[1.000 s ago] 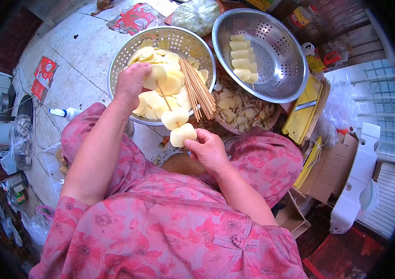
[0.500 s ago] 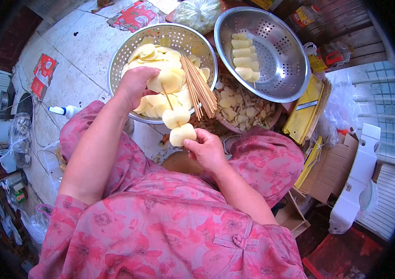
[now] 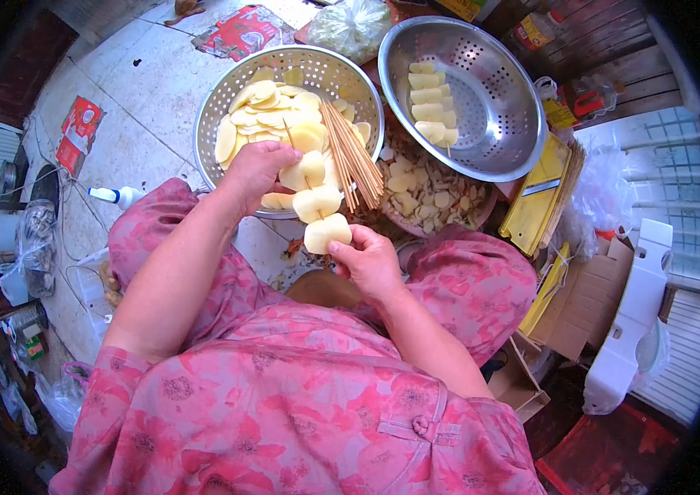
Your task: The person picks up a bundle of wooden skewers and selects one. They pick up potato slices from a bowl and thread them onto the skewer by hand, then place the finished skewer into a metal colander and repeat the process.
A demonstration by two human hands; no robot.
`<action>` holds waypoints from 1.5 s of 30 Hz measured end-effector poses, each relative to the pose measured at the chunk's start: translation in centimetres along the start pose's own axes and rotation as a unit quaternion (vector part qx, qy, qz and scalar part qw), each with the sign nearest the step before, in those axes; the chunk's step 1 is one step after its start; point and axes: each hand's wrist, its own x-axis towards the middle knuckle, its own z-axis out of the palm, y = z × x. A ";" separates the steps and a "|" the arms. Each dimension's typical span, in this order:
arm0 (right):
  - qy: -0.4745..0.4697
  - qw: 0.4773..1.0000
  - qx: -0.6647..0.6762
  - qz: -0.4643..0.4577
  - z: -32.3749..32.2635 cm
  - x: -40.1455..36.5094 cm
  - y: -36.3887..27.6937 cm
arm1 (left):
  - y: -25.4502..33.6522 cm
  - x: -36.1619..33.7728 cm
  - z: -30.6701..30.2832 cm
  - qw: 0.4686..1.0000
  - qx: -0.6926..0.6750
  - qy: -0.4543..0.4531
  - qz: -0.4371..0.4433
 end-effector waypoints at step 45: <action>0.062 0.996 0.042 -0.051 -1.7 -3.0 0.4 | -0.3 0.7 -5.7 0.746 0.644 0.156 0.064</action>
